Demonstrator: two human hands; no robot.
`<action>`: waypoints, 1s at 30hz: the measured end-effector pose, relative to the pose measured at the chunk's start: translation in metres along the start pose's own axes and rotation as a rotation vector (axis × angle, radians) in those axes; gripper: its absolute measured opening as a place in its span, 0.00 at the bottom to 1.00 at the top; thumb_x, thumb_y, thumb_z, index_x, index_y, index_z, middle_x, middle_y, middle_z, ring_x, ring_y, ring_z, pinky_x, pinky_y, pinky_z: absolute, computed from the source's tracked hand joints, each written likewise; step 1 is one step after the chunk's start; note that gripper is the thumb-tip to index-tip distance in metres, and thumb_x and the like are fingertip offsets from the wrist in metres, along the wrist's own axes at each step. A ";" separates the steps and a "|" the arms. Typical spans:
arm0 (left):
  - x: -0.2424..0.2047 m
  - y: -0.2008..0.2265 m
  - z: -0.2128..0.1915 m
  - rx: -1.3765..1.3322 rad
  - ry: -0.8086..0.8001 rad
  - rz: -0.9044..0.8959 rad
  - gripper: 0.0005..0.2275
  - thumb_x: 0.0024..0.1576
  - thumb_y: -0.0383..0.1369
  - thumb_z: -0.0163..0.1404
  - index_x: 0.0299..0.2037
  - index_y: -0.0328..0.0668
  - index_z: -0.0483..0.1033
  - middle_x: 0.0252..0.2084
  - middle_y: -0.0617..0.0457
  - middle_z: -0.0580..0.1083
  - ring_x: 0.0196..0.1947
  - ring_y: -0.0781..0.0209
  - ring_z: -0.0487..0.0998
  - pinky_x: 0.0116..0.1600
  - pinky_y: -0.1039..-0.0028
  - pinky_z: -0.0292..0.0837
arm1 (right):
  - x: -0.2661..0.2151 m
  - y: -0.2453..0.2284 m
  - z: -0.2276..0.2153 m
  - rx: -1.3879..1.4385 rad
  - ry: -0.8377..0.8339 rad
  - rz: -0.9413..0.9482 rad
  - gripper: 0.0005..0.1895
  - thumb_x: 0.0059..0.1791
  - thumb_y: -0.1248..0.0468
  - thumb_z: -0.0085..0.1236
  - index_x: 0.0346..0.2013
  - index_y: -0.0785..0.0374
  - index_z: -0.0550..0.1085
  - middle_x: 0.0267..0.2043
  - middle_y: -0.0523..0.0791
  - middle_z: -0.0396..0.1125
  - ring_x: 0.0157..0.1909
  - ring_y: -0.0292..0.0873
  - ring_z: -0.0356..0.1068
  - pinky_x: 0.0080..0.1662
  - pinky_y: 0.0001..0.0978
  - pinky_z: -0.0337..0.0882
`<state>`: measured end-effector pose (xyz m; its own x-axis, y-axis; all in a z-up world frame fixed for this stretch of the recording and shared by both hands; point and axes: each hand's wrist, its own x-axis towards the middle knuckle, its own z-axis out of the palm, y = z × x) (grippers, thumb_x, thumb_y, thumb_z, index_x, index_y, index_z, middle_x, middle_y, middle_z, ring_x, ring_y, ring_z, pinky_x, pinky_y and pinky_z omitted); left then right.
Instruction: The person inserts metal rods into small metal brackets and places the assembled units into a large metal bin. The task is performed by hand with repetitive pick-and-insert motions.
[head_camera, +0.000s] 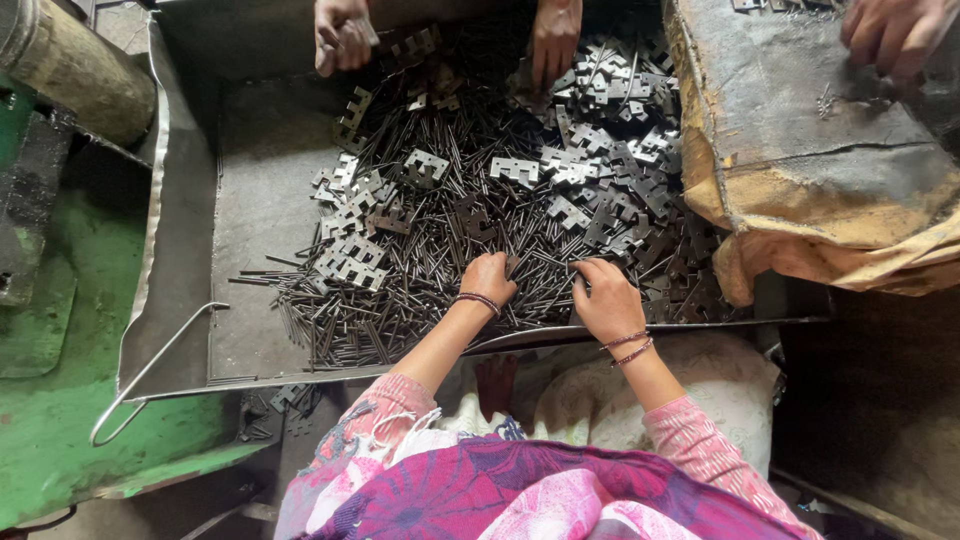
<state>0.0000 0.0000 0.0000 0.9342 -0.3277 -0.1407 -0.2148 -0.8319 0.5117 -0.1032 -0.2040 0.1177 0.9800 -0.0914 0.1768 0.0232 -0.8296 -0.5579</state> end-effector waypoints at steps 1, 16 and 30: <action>-0.001 -0.002 0.000 0.002 0.009 0.026 0.11 0.44 0.28 0.60 0.36 0.34 0.78 0.39 0.37 0.77 0.44 0.38 0.79 0.52 0.54 0.75 | 0.000 0.001 0.000 0.001 -0.009 0.004 0.12 0.49 0.65 0.55 0.45 0.60 0.79 0.48 0.45 0.74 0.51 0.50 0.73 0.49 0.42 0.74; -0.020 -0.024 -0.020 -0.698 0.104 -0.220 0.10 0.45 0.28 0.57 0.38 0.41 0.82 0.32 0.46 0.82 0.30 0.56 0.84 0.37 0.69 0.79 | 0.047 -0.014 0.110 0.121 -0.393 -0.162 0.17 0.46 0.63 0.59 0.50 0.63 0.76 0.47 0.52 0.72 0.51 0.55 0.73 0.52 0.44 0.74; -0.030 -0.029 -0.033 -0.981 0.202 -0.328 0.09 0.54 0.23 0.56 0.44 0.34 0.79 0.39 0.50 0.83 0.39 0.63 0.86 0.42 0.73 0.82 | 0.046 -0.015 0.151 -0.247 -0.334 -0.068 0.09 0.48 0.70 0.53 0.43 0.66 0.71 0.41 0.57 0.72 0.45 0.59 0.75 0.45 0.49 0.75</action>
<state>-0.0120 0.0492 0.0174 0.9543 0.0038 -0.2988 0.2974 -0.1095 0.9484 -0.0287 -0.1124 0.0118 0.9890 0.1182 -0.0887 0.0820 -0.9384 -0.3357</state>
